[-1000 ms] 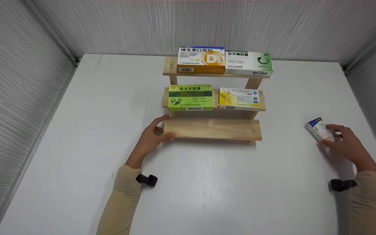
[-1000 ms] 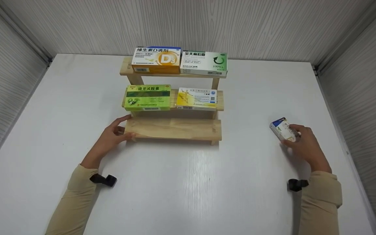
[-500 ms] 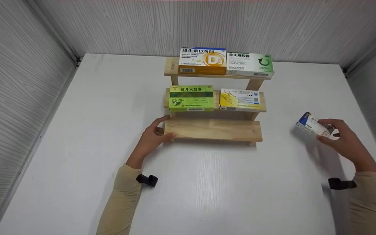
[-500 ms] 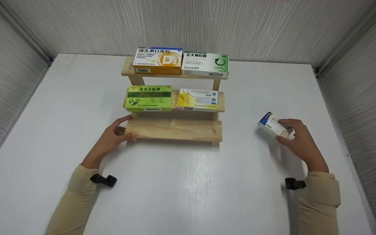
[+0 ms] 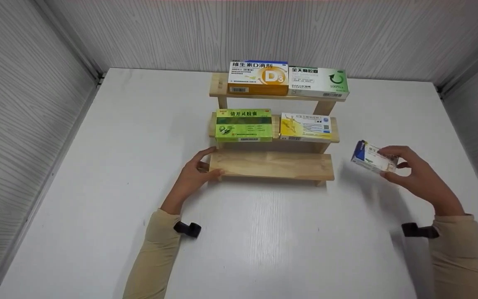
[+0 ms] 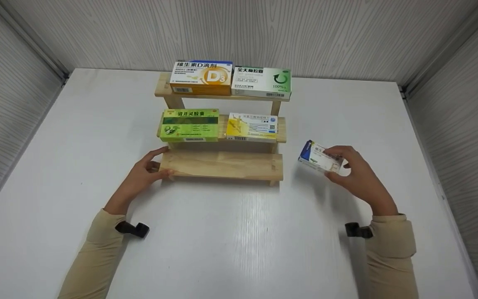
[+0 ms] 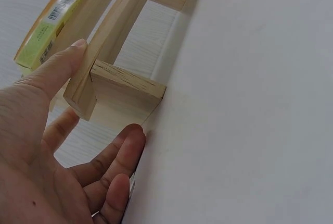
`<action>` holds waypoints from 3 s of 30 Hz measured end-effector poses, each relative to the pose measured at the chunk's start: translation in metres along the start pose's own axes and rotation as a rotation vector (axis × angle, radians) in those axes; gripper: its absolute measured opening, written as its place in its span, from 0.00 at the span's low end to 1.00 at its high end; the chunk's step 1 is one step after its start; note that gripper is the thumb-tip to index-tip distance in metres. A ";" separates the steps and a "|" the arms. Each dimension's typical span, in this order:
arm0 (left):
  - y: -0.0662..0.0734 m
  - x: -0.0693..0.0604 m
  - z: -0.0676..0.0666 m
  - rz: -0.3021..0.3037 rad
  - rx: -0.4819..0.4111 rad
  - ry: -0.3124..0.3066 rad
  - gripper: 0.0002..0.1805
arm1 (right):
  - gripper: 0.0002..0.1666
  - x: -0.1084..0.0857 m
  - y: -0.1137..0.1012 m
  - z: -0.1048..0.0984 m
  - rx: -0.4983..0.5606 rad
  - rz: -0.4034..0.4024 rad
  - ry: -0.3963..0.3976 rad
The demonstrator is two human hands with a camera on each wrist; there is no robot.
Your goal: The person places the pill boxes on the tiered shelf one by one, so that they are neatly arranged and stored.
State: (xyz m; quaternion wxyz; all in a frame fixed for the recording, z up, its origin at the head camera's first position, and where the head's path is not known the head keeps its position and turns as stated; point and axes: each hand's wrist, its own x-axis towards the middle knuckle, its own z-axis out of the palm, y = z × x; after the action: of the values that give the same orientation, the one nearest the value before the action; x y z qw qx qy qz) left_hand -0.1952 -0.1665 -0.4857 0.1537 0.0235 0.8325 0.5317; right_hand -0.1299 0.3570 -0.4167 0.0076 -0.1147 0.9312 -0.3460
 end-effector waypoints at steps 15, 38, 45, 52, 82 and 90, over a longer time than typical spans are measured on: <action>0.000 -0.001 -0.001 0.002 -0.013 -0.019 0.43 | 0.30 0.038 -0.064 0.051 0.067 -0.128 -0.177; -0.001 0.001 -0.001 0.008 -0.005 -0.011 0.42 | 0.24 0.097 -0.143 0.129 0.150 -0.256 -0.273; 0.001 0.000 0.000 -0.034 0.020 -0.003 0.42 | 0.24 0.109 -0.152 0.149 0.155 -0.294 -0.288; 0.001 0.000 -0.002 -0.036 -0.001 -0.029 0.42 | 0.24 0.114 -0.158 0.166 0.138 -0.269 -0.302; -0.005 0.005 -0.010 -0.011 -0.008 -0.143 0.46 | 0.26 0.105 -0.145 0.165 0.175 -0.161 -0.289; -0.006 -0.002 -0.030 0.016 0.026 -0.186 0.41 | 0.24 0.065 -0.099 0.120 0.256 -0.146 -0.307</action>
State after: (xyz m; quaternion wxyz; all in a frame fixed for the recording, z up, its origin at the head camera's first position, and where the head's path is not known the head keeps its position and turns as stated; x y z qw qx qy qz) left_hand -0.2006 -0.1965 -0.4790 0.2259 0.0815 0.8214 0.5174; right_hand -0.1613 0.1929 -0.4399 0.1388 -0.2316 0.8566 -0.4396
